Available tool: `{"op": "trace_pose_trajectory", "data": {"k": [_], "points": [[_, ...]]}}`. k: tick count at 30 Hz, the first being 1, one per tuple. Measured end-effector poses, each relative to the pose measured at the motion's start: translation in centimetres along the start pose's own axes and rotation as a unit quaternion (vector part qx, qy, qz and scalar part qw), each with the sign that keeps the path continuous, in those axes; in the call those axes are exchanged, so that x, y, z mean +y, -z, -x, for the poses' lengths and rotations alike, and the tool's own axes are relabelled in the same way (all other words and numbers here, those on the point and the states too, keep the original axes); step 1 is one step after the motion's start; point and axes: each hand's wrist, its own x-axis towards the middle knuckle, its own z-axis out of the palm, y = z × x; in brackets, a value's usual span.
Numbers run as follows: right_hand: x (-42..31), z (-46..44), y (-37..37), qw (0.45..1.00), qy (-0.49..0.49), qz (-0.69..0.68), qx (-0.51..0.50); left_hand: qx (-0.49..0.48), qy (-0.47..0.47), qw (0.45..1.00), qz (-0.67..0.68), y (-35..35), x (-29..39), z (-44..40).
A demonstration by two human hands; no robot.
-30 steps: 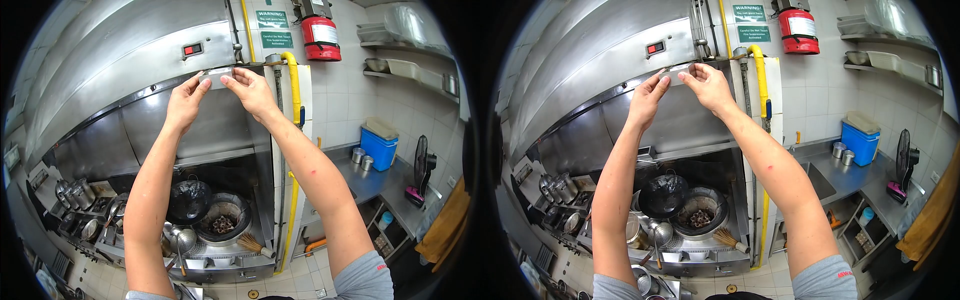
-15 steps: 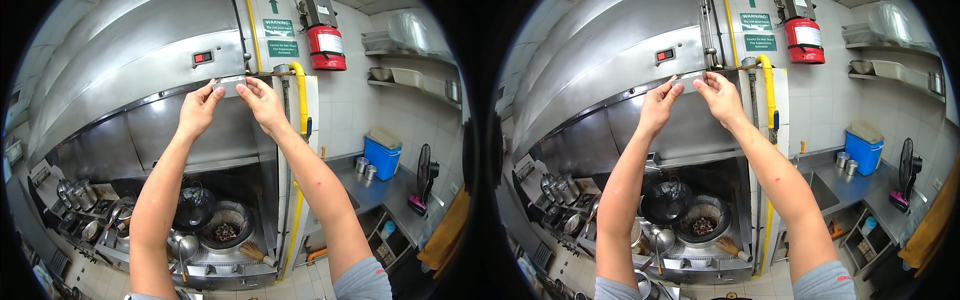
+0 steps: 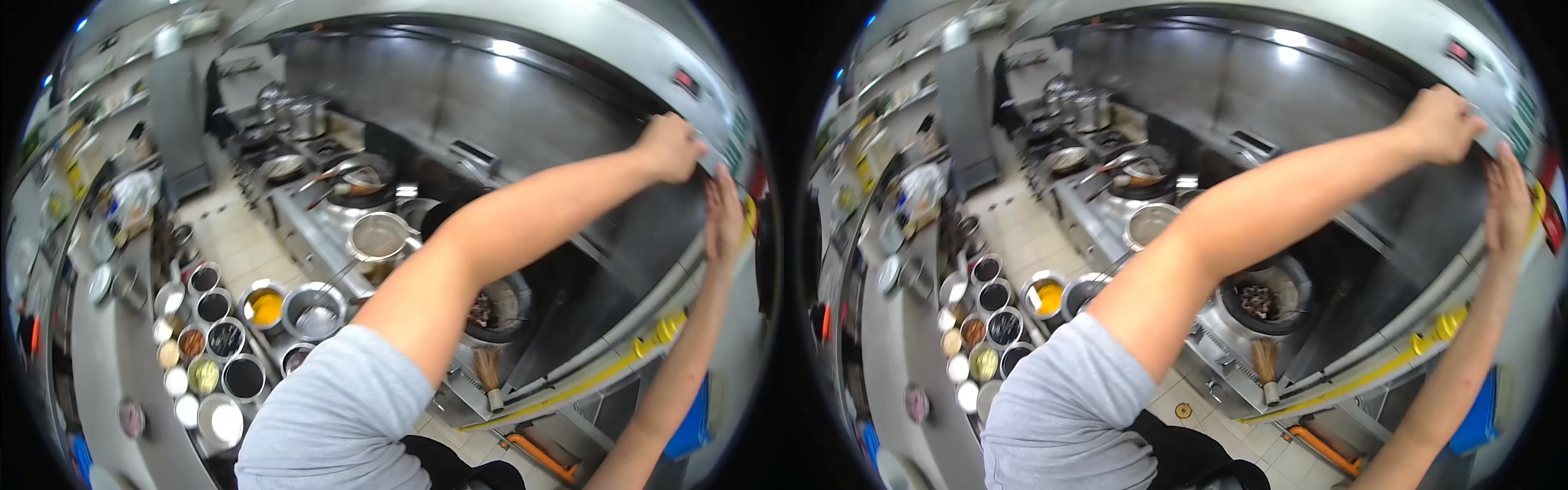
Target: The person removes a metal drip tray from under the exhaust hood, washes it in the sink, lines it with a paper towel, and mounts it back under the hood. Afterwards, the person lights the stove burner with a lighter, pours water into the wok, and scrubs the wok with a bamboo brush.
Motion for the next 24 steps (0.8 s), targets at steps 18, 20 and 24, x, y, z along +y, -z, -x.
{"op": "trace_pose_trajectory", "data": {"k": [18,20,24], "points": [[-4.6,1.4,-1.8,0.992,-0.121,-0.012,-0.034,-0.109,0.064,0.991,0.033,1.0,2.2,-0.1],[-4.2,1.5,-2.2,0.992,-0.114,-0.02,-0.044,-0.086,0.134,0.981,0.108,1.6,2.2,0.5],[-3.9,3.0,-4.8,0.991,0.012,0.047,-0.123,-0.045,0.16,0.975,0.147,0.6,1.3,0.2]]}}
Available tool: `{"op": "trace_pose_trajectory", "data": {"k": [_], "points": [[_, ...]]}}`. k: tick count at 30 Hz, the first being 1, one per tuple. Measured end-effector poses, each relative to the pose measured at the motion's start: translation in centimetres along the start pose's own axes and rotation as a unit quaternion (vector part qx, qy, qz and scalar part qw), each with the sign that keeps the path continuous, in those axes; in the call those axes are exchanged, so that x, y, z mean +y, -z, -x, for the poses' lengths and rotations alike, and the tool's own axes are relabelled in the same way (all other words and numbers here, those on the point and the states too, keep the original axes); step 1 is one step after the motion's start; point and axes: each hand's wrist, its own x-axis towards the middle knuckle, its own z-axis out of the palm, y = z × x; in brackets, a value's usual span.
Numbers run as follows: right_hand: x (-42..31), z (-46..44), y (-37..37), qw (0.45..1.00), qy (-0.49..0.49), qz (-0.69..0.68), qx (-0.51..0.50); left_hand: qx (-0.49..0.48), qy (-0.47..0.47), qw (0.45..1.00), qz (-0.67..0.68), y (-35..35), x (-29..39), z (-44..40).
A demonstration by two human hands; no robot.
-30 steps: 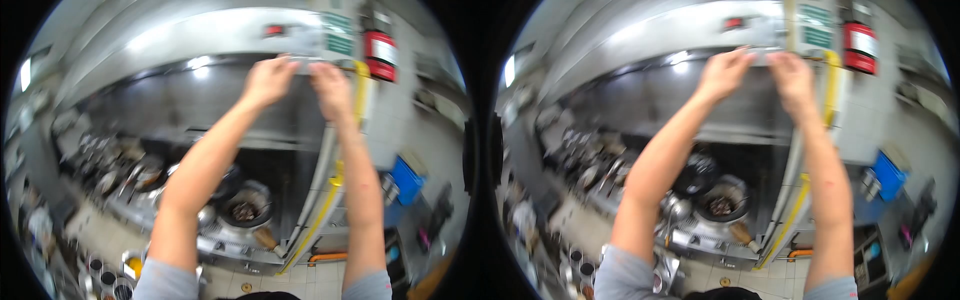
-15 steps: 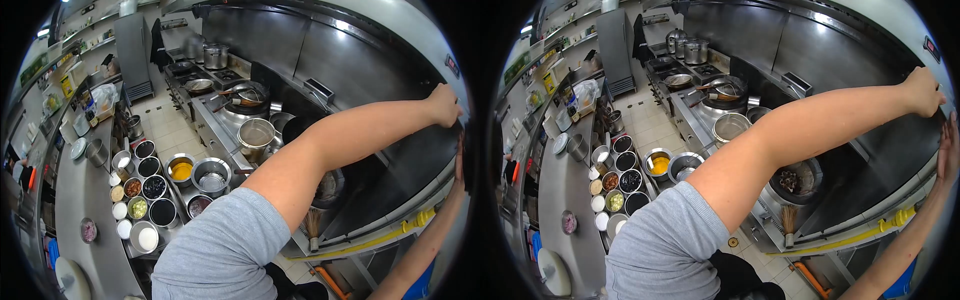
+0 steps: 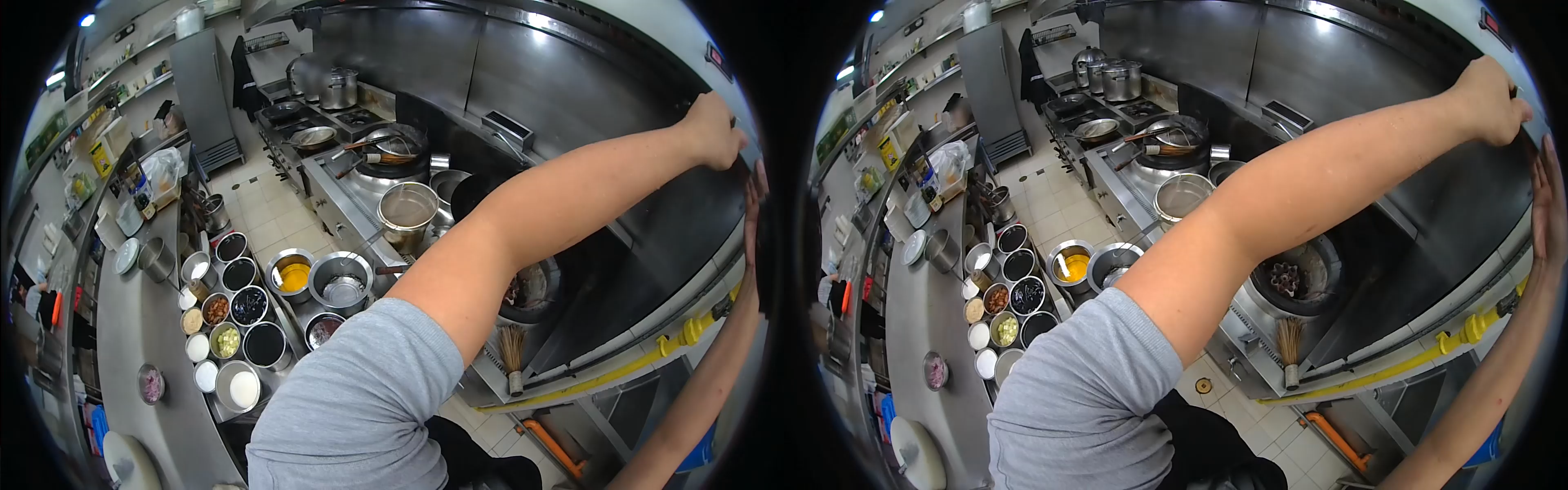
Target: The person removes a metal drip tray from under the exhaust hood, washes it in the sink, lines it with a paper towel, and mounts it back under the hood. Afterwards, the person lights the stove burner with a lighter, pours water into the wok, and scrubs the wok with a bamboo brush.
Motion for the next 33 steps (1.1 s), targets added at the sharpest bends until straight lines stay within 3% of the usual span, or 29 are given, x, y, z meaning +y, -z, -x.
{"op": "trace_pose_trajectory", "data": {"k": [7,10,11,13,17,20,25,31,33], "points": [[0.6,-0.1,-0.2,1.0,-0.009,-0.028,-0.011,0.016,-0.021,1.0,-0.013,0.1,-0.6,-0.1],[6.3,-2.9,10.9,0.997,0.023,-0.037,-0.064,0.025,-0.049,0.998,0.032,0.2,-0.8,-0.1],[5.8,-2.7,9.1,0.997,0.027,-0.036,-0.063,0.025,-0.053,0.998,0.032,0.9,0.2,0.4],[4.0,-1.8,3.6,0.99,-0.014,0.062,0.123,-0.015,0.068,0.991,0.114,2.6,2.4,1.9],[4.4,-1.8,3.0,0.996,0.007,-0.003,0.087,-0.029,0.131,0.967,0.217,2.2,1.4,1.9],[3.4,-1.8,2.7,0.993,-0.007,-0.037,0.111,0.053,-0.01,0.966,0.255,0.3,0.6,1.1],[4.3,-1.8,4.6,0.992,-0.022,-0.08,0.09,0.057,-0.028,0.97,0.233,-0.6,1.0,1.0],[3.9,-1.3,3.1,0.991,-0.017,-0.052,0.122,-0.005,0.084,0.974,0.208,1.9,3.2,2.5],[3.9,-1.3,3.1,0.991,-0.004,-0.05,0.122,0.035,-0.012,0.968,0.247,0.9,2.1,1.7]]}}
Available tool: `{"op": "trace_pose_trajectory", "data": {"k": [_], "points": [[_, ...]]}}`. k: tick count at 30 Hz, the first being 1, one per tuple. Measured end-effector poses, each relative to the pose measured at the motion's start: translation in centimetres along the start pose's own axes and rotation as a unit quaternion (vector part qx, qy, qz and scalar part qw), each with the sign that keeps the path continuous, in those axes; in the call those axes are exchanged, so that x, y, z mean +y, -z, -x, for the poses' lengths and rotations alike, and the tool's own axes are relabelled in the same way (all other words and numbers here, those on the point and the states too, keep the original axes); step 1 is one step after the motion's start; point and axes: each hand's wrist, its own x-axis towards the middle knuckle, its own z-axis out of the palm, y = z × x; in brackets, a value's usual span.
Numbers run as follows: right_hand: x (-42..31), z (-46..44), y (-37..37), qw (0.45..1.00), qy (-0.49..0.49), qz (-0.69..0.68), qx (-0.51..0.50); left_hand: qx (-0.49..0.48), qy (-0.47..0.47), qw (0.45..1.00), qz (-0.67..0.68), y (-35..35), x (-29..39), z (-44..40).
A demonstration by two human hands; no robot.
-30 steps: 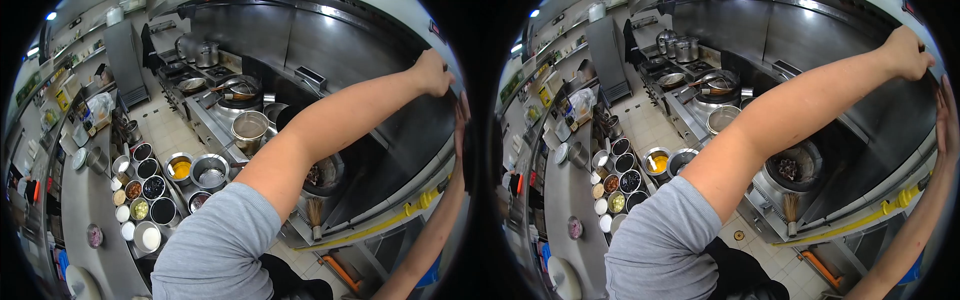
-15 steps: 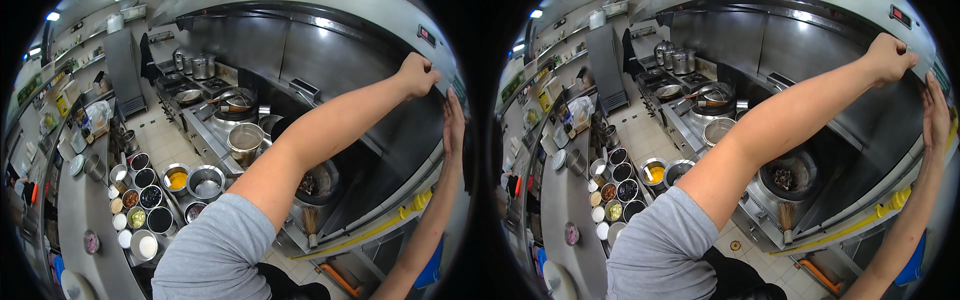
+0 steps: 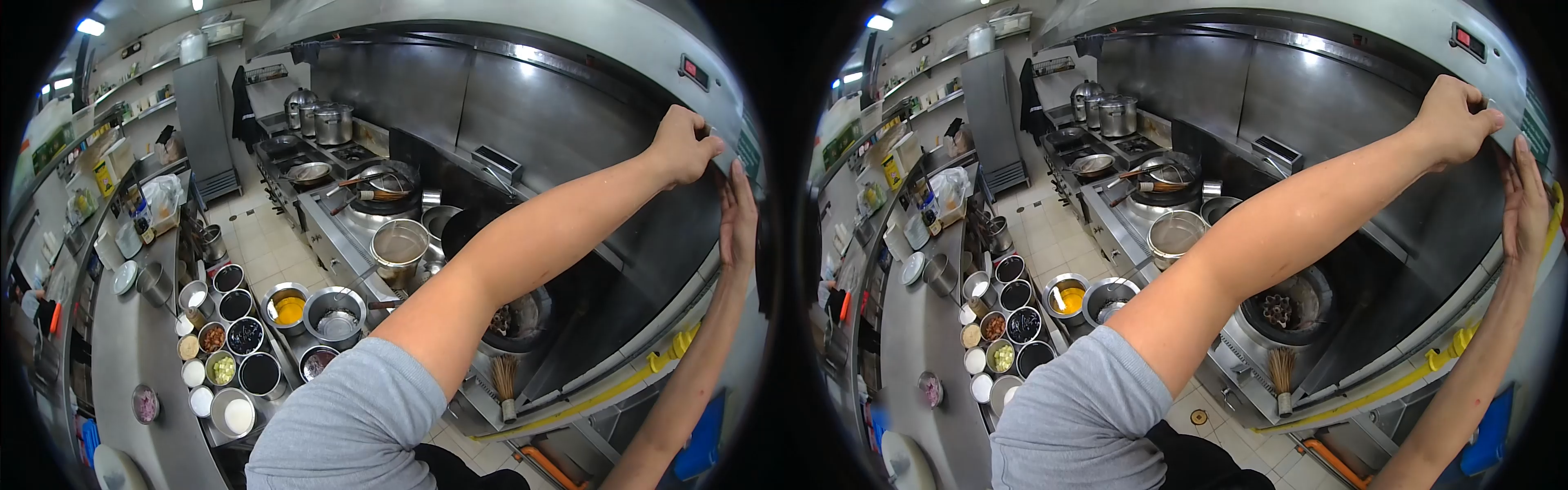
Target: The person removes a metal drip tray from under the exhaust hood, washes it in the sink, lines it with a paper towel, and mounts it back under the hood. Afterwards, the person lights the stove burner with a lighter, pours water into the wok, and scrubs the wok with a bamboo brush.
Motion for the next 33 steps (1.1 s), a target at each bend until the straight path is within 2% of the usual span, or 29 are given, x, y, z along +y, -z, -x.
{"op": "trace_pose_trajectory", "data": {"k": [1,3,6,10,13,14,16,17,18,20,22,23,24,27,29,32,33], "points": [[0.1,0.0,-0.1,1.0,0.009,0.003,-0.004,0.001,0.001,1.0,0.0,0.1,-0.7,-0.2],[0.3,-0.2,0.2,1.0,0.005,0.001,-0.006,-0.02,0.083,0.996,0.013,0.6,0.6,0.2],[0.0,-0.2,-0.3,1.0,0.003,0.005,0.001,-0.027,0.059,0.996,0.064,0.4,-0.7,-0.7],[1.0,-1.2,-0.9,1.0,-0.002,0.018,0.0,-0.014,0.074,0.994,0.078,0.1,-1.3,-1.0],[0.3,-0.3,-2.3,0.997,0.0,-0.057,-0.047,-0.003,0.067,0.996,-0.064,0.3,-1.0,-1.3],[0.3,0.0,-2.6,0.999,0.005,-0.044,-0.029,-0.015,0.062,0.99,-0.125,0.6,-0.7,-1.2],[-0.4,1.4,-4.7,0.999,0.017,-0.027,0.04,-0.036,0.065,0.996,-0.057,-0.1,-2.0,-1.5],[0.1,0.8,-4.1,0.999,0.011,-0.034,0.02,-0.03,0.062,0.996,-0.049,-0.5,-1.8,-1.3],[0.0,1.1,-5.0,0.999,0.017,-0.023,0.043,-0.048,0.1,0.994,-0.023,-0.3,-1.8,-1.4],[-0.9,1.8,-6.2,0.996,0.008,-0.02,0.082,-0.043,0.046,0.998,-0.025,-0.2,-3.5,-2.1],[-0.7,1.8,-6.2,0.997,0.021,-0.004,0.077,-0.069,0.067,0.995,0.003,0.4,-4.5,-2.7],[-0.6,1.6,-6.3,0.996,0.025,0.003,0.084,-0.091,0.122,0.988,0.017,0.7,-4.2,-2.9],[-0.1,1.2,-6.3,0.996,0.028,0.009,0.09,-0.093,0.12,0.988,0.031,0.5,-3.8,-2.7],[1.2,0.5,-6.4,0.99,0.026,0.039,0.134,-0.072,0.126,0.989,0.016,-0.3,-4.4,-3.0],[1.4,0.2,-6.8,0.989,0.036,0.016,0.144,-0.059,0.14,0.986,-0.068,0.0,-5.2,-3.8],[1.6,-0.2,-6.3,0.984,0.044,0.095,0.144,-0.042,0.108,0.993,-0.018,-0.3,-6.0,-3.9],[1.8,-0.5,-5.8,0.977,0.026,0.157,0.143,-0.03,0.116,0.989,-0.092,-0.4,-5.1,-3.8]]}}
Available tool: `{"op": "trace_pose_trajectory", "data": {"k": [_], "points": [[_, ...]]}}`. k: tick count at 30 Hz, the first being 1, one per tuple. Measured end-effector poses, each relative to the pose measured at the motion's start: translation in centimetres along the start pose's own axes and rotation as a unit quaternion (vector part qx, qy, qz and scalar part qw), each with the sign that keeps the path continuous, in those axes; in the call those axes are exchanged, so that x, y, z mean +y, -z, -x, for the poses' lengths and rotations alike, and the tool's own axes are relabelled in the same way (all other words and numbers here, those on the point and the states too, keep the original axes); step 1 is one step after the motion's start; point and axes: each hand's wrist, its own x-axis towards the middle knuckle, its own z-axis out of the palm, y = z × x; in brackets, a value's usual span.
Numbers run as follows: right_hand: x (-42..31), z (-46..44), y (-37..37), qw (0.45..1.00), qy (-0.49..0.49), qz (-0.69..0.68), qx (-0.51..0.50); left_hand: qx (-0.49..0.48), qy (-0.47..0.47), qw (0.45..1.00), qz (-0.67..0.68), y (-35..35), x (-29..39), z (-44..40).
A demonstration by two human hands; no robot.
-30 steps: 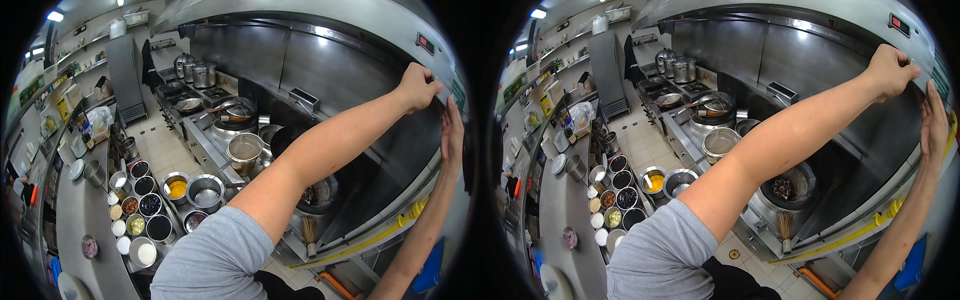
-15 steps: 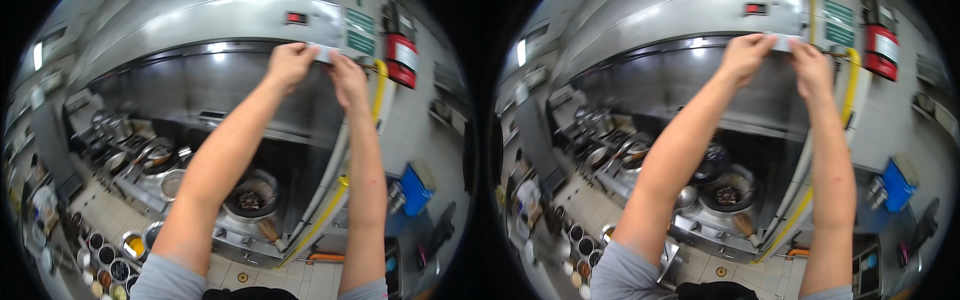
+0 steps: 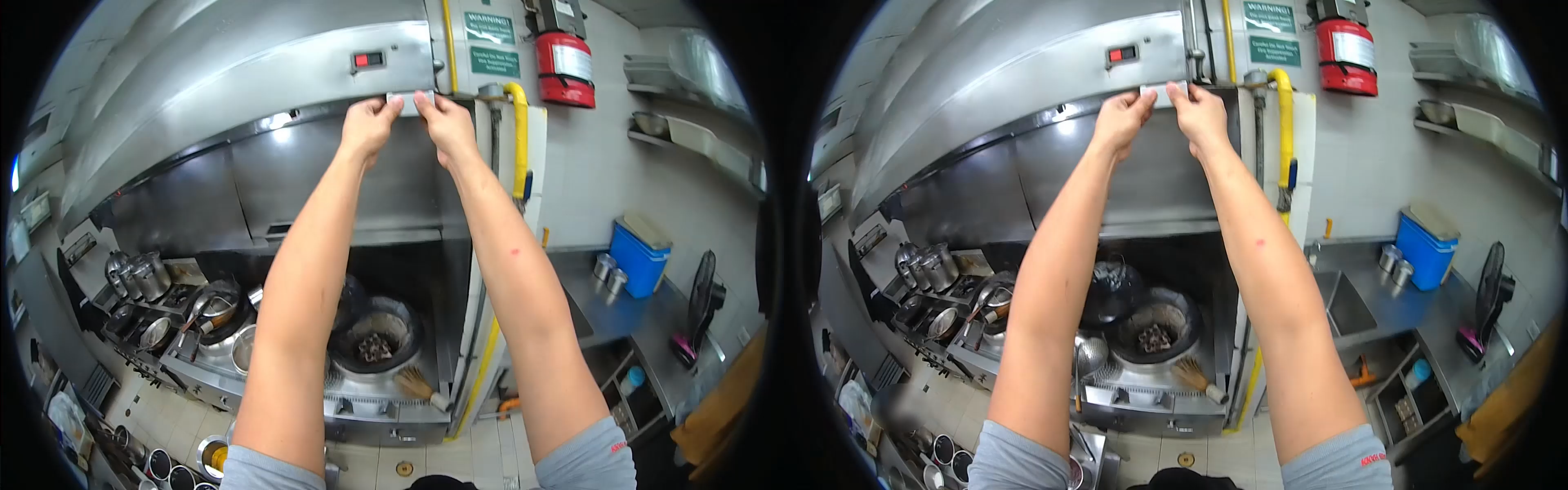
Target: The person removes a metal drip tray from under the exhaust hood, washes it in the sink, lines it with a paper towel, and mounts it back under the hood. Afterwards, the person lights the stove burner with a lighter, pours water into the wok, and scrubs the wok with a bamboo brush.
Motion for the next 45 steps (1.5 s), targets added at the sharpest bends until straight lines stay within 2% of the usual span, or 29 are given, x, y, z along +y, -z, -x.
{"op": "trace_pose_trajectory", "data": {"k": [1,3,5,8,10,11,12,13,14,15,16,17,18,19,21,22,23,25,27,29,31,32,34,36,38,40,41,42,45], "points": [[0.5,-0.3,0.3,0.997,0.004,0.071,0.008,-0.012,0.018,0.997,-0.08,0.4,0.6,0.4],[-3.2,2.9,0.5,0.976,-0.132,0.169,0.038,0.113,0.012,0.981,-0.157,0.0,-0.5,1.2],[-4.8,7.2,1.9,0.978,-0.113,0.174,0.028,0.1,0.054,0.99,-0.079,1.1,2.0,7.0],[-4.5,19.9,5.8,0.986,0.008,0.148,-0.075,-0.038,-0.012,0.999,-0.028,5.5,-1.4,19.8],[-4.9,31.3,8.2,0.963,-0.113,0.142,-0.199,-0.146,-0.023,0.989,-0.023,8.5,-5.2,32.7],[-2.3,36.2,11.5,0.916,-0.108,0.177,-0.342,-0.224,0.12,0.961,0.106,10.2,-8.4,40.1],[0.5,41.4,14.0,0.87,-0.201,0.094,-0.44,-0.22,0.377,0.889,0.139,11.8,-9.6,47.3],[4.6,49.3,16.7,0.825,-0.435,-0.051,-0.358,-0.19,0.526,0.826,0.07,13.0,-13.7,56.1],[7.2,56.8,19.6,0.746,-0.612,-0.01,-0.262,-0.183,0.262,0.944,-0.082,14.6,-17.4,66.6],[11.4,67.5,25.2,0.717,-0.666,0.099,-0.177,-0.264,0.441,0.851,-0.105,16.7,-15.5,71.1],[10.8,74.2,27.2,0.535,-0.667,0.336,-0.396,-0.227,0.504,0.833,-0.034,17.9,-14.1,75.3],[10.0,80.6,29.0,0.272,-0.563,0.455,-0.634,-0.184,0.56,0.807,0.037,19.0,-13.2,78.1],[8.2,84.3,30.0,0.123,-0.516,0.371,-0.762,-0.175,0.567,0.804,0.037,20.0,-12.4,78.8],[6.8,86.7,31.2,0.094,-0.55,0.295,-0.776,-0.15,0.581,0.797,0.066,21.0,-11.4,78.8],[6.2,88.2,31.6,0.16,-0.682,0.232,-0.675,-0.124,0.597,0.787,0.094,23.3,-11.5,78.9],[7.2,88.2,31.6,0.181,-0.705,0.215,-0.652,-0.227,0.486,0.832,-0.142,24.3,-12.3,78.8],[8.8,88.0,31.5,0.204,-0.714,0.198,-0.64,-0.316,0.337,0.809,-0.362,24.9,-13.0,78.8],[13.5,87.2,31.0,0.239,-0.689,0.169,-0.663,-0.223,0.617,0.747,-0.11,25.1,-12.6,73.1],[19.2,84.4,29.2,0.274,-0.636,0.174,-0.7,-0.382,0.446,0.671,-0.453,24.9,-12.6,71.2],[24.1,78.5,25.5,0.307,-0.563,0.211,-0.738,-0.271,0.485,0.788,-0.264,26.1,-15.9,73.8],[28.4,76.2,23.8,0.408,-0.414,0.264,-0.77,-0.172,0.632,0.746,-0.124,26.0,-17.2,75.1],[30.4,74.5,23.2,0.45,-0.333,0.22,-0.799,-0.166,0.606,0.759,-0.173,25.7,-17.5,77.4],[30.7,69.4,18.0,0.362,-0.528,0.231,-0.732,-0.157,0.61,0.735,-0.251,25.5,-18.5,83.3],[31.2,68.7,16.7,0.37,-0.66,0.178,-0.629,-0.119,0.665,0.682,-0.281,24.5,-17.9,89.3],[33.9,70.3,17.4,0.295,-0.69,0.146,-0.645,-0.05,0.741,0.59,-0.318,23.1,-14.8,94.4],[38.2,73.2,20.9,0.288,-0.579,0.034,-0.762,0.005,0.802,0.474,-0.362,19.8,-10.2,96.3],[38.2,72.1,20.8,0.302,-0.484,-0.066,-0.819,0.112,0.868,0.418,-0.243,18.9,-7.2,96.3],[38.0,70.8,20.5,0.325,-0.388,-0.166,-0.846,0.185,0.875,0.376,-0.241,16.9,-5.2,98.9],[37.9,70.8,15.9,0.231,-0.357,-0.181,-0.887,0.353,0.872,0.237,-0.245,10.2,2.3,102.7]]}}
